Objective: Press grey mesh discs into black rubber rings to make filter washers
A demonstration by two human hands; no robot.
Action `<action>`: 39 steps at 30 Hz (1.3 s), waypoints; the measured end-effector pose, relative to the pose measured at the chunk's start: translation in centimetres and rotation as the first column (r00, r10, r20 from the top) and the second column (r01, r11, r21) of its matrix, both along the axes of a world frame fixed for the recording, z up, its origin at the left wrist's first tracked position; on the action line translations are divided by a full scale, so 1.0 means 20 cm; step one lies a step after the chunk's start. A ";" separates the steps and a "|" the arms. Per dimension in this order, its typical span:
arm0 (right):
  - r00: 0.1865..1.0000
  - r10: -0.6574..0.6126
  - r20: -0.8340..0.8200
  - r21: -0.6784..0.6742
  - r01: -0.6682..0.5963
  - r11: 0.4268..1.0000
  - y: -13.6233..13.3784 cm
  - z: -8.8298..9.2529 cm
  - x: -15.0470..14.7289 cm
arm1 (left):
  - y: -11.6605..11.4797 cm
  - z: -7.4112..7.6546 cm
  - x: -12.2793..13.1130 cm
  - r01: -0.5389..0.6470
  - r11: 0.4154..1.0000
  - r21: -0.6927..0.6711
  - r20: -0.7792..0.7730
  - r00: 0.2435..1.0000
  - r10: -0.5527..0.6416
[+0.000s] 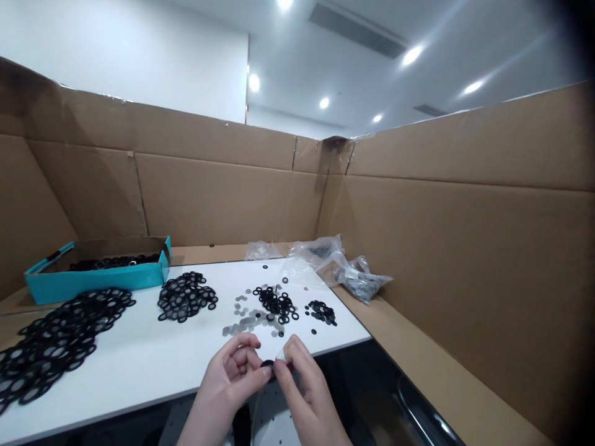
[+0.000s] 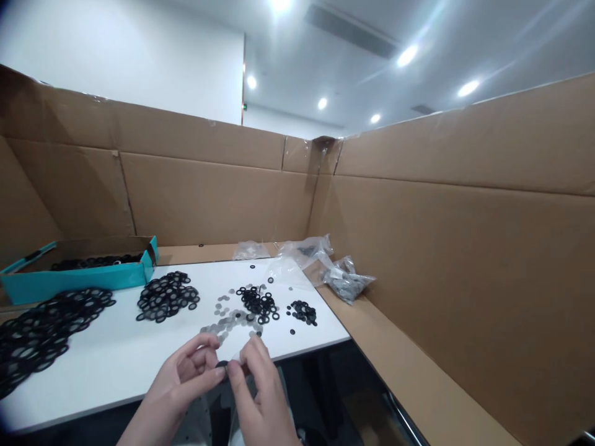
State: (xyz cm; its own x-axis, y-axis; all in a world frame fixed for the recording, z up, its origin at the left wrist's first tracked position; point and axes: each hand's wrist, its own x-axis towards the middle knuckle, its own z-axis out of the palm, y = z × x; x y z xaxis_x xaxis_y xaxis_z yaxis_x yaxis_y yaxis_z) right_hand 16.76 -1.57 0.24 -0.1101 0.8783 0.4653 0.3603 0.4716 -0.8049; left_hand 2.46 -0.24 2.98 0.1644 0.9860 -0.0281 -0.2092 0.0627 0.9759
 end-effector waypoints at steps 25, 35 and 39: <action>0.993 0.121 0.015 -0.125 -0.119 0.985 0.04 0.01 0.00 | 0.08 -0.05 -0.11 0.174 0.979 -0.110 0.022 0.985 -0.173; 0.949 0.034 0.312 0.044 -0.050 0.998 0.07 -0.01 0.05 | 0.12 -0.13 -0.06 0.156 0.972 -0.178 0.060 0.987 -0.148; 0.936 0.000 0.353 0.100 -0.038 0.994 0.16 -0.09 0.03 | 0.20 -0.17 -0.07 0.132 0.967 -0.218 0.019 0.991 -0.131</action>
